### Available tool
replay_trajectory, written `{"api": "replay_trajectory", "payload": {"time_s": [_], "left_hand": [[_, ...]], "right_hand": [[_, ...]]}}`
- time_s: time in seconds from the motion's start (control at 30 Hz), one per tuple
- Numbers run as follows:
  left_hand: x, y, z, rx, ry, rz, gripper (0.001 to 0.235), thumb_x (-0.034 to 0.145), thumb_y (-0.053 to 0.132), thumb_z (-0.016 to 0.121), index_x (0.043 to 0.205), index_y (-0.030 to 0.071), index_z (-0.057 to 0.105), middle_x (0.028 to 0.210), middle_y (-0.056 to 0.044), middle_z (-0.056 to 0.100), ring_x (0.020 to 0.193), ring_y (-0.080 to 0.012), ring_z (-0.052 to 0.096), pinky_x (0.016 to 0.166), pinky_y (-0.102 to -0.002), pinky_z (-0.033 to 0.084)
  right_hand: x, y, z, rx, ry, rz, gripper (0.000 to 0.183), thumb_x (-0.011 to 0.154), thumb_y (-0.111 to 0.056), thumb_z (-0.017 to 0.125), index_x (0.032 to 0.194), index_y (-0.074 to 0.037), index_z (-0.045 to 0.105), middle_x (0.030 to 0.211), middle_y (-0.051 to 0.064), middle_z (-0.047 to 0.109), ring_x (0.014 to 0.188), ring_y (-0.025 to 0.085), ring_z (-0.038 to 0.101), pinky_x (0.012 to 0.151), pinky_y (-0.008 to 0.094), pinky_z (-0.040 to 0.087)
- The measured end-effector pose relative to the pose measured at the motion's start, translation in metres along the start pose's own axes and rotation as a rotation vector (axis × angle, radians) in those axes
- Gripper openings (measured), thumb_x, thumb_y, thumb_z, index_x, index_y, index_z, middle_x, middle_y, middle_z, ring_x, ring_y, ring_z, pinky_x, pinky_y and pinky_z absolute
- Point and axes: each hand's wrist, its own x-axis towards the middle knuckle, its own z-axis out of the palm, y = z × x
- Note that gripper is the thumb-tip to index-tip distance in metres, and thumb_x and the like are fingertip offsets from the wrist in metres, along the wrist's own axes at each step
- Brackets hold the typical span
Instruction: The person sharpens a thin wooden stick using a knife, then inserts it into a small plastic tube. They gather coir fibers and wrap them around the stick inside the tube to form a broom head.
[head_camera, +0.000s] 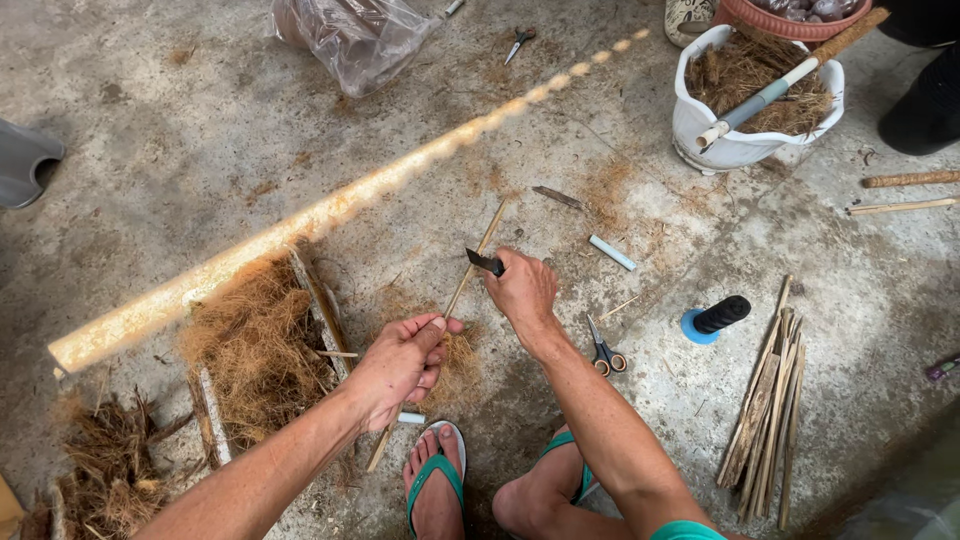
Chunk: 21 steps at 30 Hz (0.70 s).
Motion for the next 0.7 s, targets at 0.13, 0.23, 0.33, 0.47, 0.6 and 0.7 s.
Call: {"api": "replay_trajectory", "payload": {"time_s": [0.13,0.23,0.33,0.47,0.6,0.7], "left_hand": [[0.005,0.002,0.003,0.017,0.062,-0.018,0.03,0.105,0.028,0.048,0.118,0.008,0.066,0.064,0.003,0.042,0.046,-0.0086,0.035,0.037,-0.026,0.027],[0.01,-0.004,0.007,0.012,0.015,0.005,0.03,0.106,0.027,0.048,0.116,0.005,0.065,0.063,0.003,0.042,0.046,-0.0071,0.034,0.038,-0.025,0.027],[0.016,-0.006,0.007,0.042,0.058,-0.045,0.029,0.106,0.027,0.049,0.116,0.006,0.065,0.064,0.003,0.045,0.046,-0.0072,0.036,0.038,-0.025,0.028],[0.015,-0.019,0.011,0.03,0.024,-0.076,0.028,0.105,0.027,0.05,0.116,0.006,0.066,0.064,0.003,0.043,0.046,-0.0078,0.036,0.037,-0.025,0.027],[0.02,-0.012,0.012,0.083,0.002,-0.079,0.031,0.104,0.027,0.049,0.116,0.005,0.066,0.063,0.003,0.042,0.046,-0.0088,0.034,0.036,-0.026,0.028],[0.018,-0.013,0.016,0.022,0.011,-0.133,0.031,0.105,0.028,0.047,0.116,0.004,0.064,0.063,0.003,0.041,0.046,-0.0086,0.033,0.036,-0.026,0.027]], "right_hand": [[-0.003,-0.005,0.008,-0.013,-0.103,-0.05,0.029,0.098,-0.02,0.067,0.071,-0.012,0.062,0.058,0.007,0.064,0.046,0.021,0.06,0.048,0.044,0.05],[-0.007,0.005,0.01,0.031,-0.088,0.004,0.024,0.096,-0.016,0.066,0.073,-0.01,0.062,0.061,0.009,0.066,0.049,0.024,0.064,0.051,0.045,0.051],[0.005,0.022,0.01,-0.022,-0.015,0.011,0.016,0.087,-0.016,0.07,0.074,-0.009,0.065,0.067,0.012,0.07,0.054,0.03,0.067,0.054,0.047,0.052],[0.008,0.05,0.001,-0.04,0.005,0.127,0.011,0.083,-0.022,0.074,0.082,-0.011,0.072,0.068,0.018,0.069,0.061,0.04,0.066,0.057,0.052,0.052],[0.018,0.047,-0.003,-0.042,-0.03,0.149,0.014,0.086,-0.023,0.072,0.08,-0.011,0.069,0.069,0.016,0.068,0.064,0.039,0.067,0.059,0.051,0.052],[-0.005,0.033,0.0,-0.004,-0.014,0.003,0.011,0.081,-0.018,0.072,0.077,-0.01,0.068,0.068,0.015,0.068,0.061,0.038,0.066,0.056,0.049,0.05]]}}
